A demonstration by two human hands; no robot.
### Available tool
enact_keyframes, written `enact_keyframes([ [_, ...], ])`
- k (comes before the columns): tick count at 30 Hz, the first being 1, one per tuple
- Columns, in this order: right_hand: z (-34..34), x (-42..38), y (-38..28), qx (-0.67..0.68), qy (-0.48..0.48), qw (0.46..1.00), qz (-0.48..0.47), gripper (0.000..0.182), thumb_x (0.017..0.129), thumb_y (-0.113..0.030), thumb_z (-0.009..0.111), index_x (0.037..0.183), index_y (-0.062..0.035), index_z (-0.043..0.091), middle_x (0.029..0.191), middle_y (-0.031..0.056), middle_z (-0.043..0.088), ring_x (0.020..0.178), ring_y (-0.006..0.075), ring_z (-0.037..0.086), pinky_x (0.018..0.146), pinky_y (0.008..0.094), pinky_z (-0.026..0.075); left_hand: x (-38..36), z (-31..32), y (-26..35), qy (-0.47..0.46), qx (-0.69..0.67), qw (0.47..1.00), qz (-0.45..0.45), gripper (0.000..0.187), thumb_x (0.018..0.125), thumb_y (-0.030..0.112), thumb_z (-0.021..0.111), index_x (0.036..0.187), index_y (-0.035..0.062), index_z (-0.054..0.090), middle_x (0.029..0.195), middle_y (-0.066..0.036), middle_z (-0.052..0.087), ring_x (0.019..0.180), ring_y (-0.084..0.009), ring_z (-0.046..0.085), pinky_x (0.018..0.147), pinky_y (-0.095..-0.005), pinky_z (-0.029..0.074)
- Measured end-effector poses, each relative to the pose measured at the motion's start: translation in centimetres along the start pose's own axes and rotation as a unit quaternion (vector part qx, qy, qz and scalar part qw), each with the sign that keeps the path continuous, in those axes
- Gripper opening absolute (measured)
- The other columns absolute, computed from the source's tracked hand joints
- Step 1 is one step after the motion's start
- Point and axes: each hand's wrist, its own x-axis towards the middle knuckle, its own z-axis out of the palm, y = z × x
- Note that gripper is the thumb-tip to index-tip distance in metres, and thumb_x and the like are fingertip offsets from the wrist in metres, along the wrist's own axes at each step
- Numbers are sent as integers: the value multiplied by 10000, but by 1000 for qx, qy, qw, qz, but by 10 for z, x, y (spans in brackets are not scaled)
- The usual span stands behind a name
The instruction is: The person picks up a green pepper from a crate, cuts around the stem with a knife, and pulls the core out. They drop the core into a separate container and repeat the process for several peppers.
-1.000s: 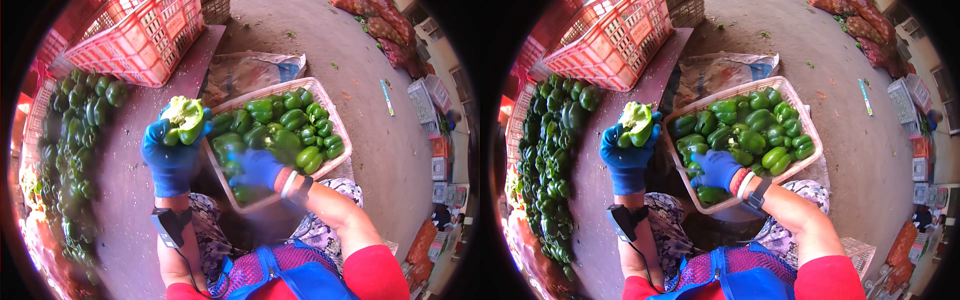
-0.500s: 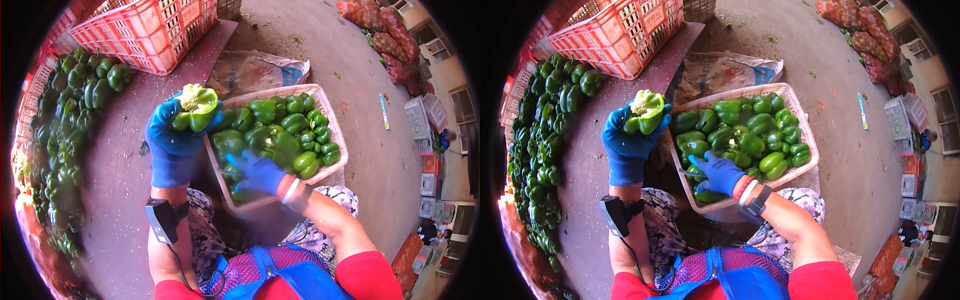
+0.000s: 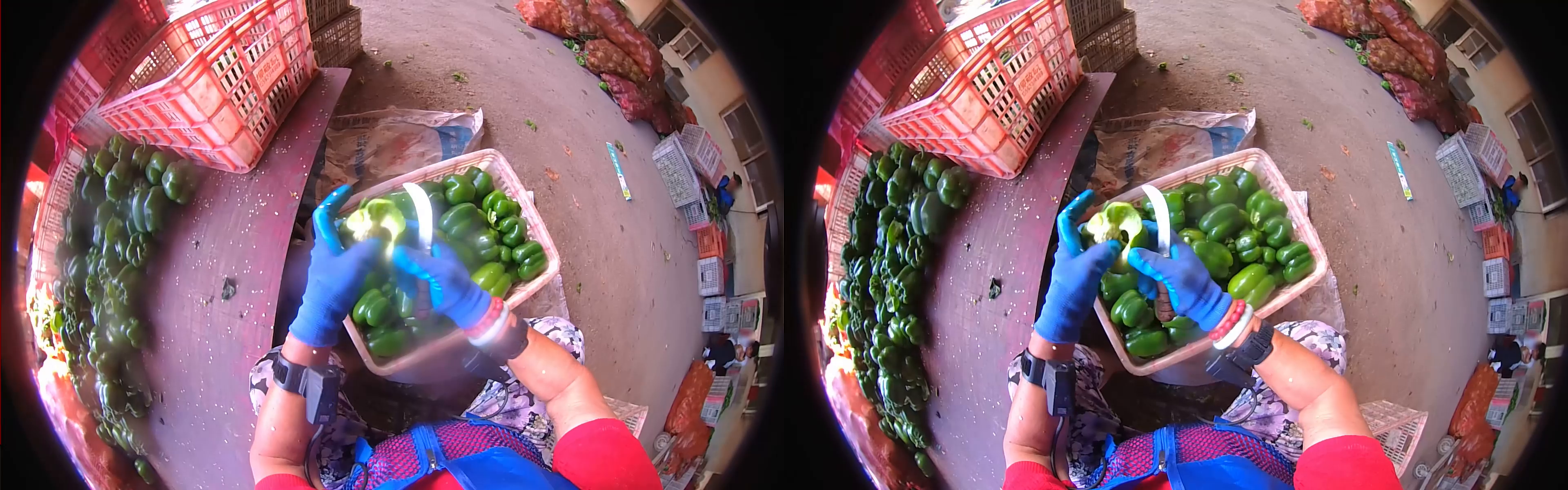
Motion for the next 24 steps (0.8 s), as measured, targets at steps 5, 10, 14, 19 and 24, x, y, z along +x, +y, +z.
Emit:
enact_keyframes([
  [5,-5,-23,-21,-96,-23,995,20,558,919,-198,734,1392,-38,486,944,26,642,681,79,589,600,234,495,2,-12,-10,-51,328,939,93,573,842,339,798,1252,22,555,959,-154,720,905,-243,721,809,-371,552],
  [10,-5,-30,-20,-108,-39,993,9,566,898,-190,761,1379,-49,500,982,15,641,744,67,601,619,226,498,1,-17,-3,-118,445,881,108,523,828,439,787,1071,-3,647,839,-197,683,775,-304,713,697,-393,527],
  [14,-11,-26,-10,-5,-63,996,62,555,874,-229,761,1349,-62,528,972,3,628,755,67,582,636,217,489,1,-13,-7,-212,286,932,66,462,838,354,775,1107,-10,686,896,-68,734,821,-111,660,765,-315,534],
  [19,-4,-29,-10,76,-57,995,42,474,865,-249,751,1262,-48,588,1014,16,666,798,73,614,629,209,492,2,-12,4,-260,101,960,-35,359,849,247,739,1113,7,695,882,6,701,815,-58,619,744,-252,516],
  [24,-2,-34,-9,168,41,981,91,261,901,-269,729,1071,-80,671,848,10,661,647,119,623,565,257,509,8,-3,-13,-179,-92,979,-18,240,872,288,729,953,89,621,829,31,592,727,-67,567,642,-243,475],
])
